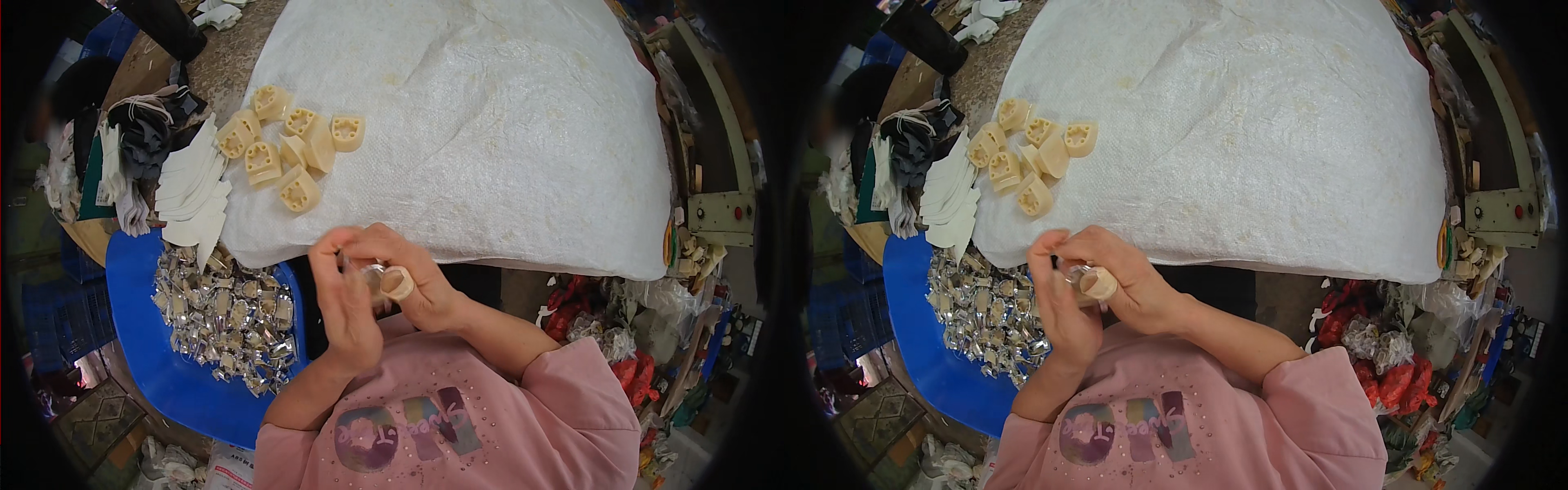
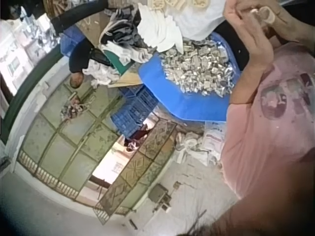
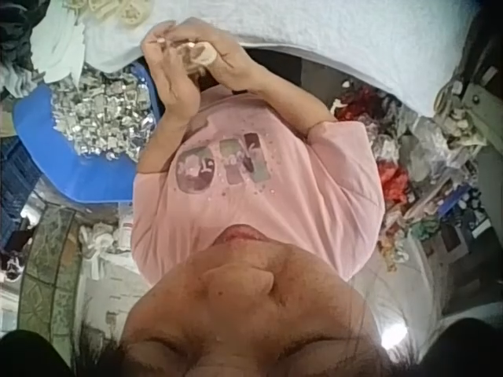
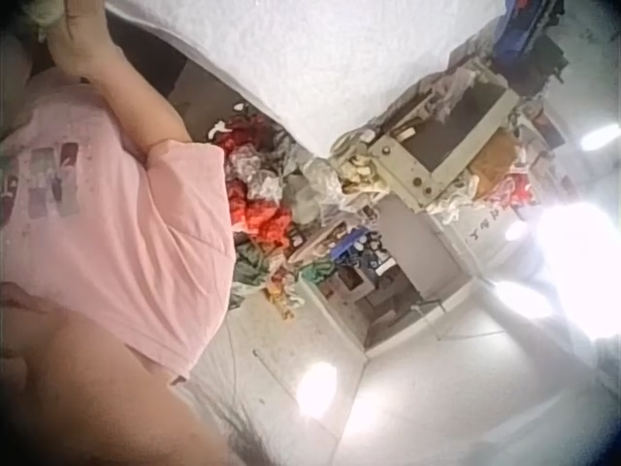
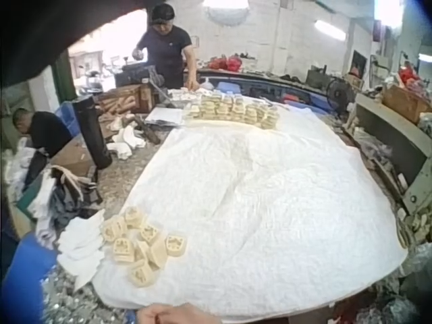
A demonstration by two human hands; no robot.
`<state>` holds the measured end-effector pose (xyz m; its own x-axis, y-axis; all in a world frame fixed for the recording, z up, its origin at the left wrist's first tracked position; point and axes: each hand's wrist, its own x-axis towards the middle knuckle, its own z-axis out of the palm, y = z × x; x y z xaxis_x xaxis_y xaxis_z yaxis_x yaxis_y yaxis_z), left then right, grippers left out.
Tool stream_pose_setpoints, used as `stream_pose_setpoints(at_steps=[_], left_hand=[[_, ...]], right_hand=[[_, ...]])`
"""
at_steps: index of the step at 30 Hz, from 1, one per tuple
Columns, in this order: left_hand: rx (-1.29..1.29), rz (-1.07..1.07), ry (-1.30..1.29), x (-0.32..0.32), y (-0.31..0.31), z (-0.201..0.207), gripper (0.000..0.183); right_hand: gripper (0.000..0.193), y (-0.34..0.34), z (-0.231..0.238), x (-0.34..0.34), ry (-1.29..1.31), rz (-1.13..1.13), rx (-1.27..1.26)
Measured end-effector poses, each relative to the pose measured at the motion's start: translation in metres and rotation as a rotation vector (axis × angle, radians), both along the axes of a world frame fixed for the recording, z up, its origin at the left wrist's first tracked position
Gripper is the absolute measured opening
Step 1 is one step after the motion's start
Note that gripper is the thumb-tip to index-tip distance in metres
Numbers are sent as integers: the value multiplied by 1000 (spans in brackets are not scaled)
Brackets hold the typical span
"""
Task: The recorder is assembling small plastic shoe components by wrapping and securing them with other materials, using scissors to trim excess.
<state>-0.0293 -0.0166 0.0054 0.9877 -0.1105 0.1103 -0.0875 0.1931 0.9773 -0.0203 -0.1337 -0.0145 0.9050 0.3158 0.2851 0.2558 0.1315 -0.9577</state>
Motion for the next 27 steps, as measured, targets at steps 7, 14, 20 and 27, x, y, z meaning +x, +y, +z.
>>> stream_pose_setpoints(at_steps=[7, 14, 20, 27], left_hand=[[22, 60, 5, 5, 0, 2, 36], [-319, -121, 240, 10, 4, 2, 59], [-341, -302, 120, 21, 27, -13, 74], [264, -152, -198, 15, 27, -19, 87]], right_hand=[[36, 8, 6, -2, -65, -86, 92], [36, 5, 7, -2, 177, -107, 56], [40, -13, 20, 12, 43, -245, -136], [31, -14, 33, 20, 86, -92, -509]])
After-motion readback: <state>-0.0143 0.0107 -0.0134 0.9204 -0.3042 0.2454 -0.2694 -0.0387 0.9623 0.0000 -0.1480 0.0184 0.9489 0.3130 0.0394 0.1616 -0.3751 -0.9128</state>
